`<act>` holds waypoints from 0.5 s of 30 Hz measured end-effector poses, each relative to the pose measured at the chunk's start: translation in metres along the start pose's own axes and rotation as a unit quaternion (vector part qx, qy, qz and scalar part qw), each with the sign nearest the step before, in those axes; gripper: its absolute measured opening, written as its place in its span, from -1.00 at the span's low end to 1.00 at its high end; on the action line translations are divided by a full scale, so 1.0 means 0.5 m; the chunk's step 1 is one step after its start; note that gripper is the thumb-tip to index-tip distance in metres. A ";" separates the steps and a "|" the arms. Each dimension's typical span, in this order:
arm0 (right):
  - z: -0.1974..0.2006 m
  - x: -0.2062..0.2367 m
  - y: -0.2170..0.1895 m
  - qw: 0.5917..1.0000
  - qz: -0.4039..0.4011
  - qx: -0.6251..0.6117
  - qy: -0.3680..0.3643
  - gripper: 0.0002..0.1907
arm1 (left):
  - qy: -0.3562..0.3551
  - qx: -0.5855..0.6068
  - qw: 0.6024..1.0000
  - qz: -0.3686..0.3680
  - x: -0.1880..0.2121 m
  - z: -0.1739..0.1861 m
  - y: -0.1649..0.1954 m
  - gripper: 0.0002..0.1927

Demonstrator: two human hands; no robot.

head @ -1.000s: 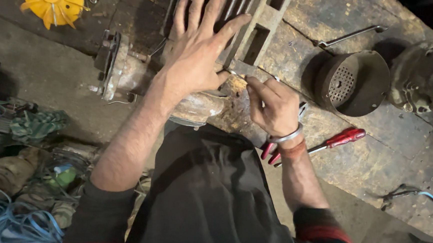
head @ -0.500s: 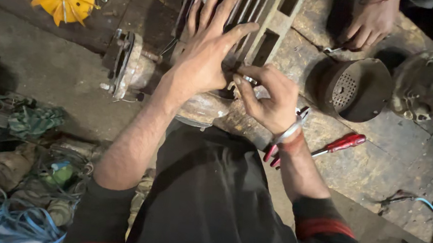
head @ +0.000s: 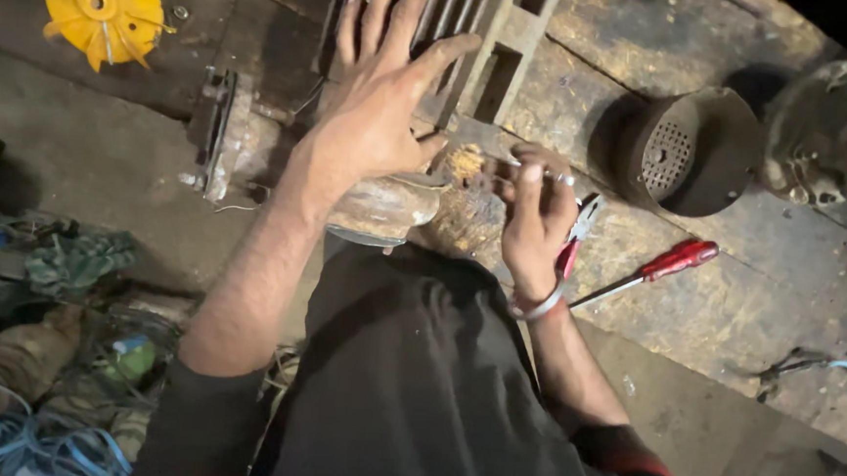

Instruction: The person aligns and fastens a motor housing to an electric motor using a wrench and screwdriver, then secures a yellow plastic impeller onto the shaft. The person repeatedly tightens bolts and adjusts the assembly on a cluttered workbench.

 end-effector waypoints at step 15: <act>0.040 -0.014 0.099 0.984 -0.009 -0.176 0.036 -0.69 | -0.001 -0.018 1.000 -0.001 0.003 -0.015 0.003 0.06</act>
Point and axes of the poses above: each hand's wrist, its own x-axis away from the middle knuckle, its own z-axis out of the back of the hand, y = z × x, the point moved 9 cm from there along -x, towards the middle knuckle, and after that the axes turned 13 degrees about -x, right-handed, at the moved point
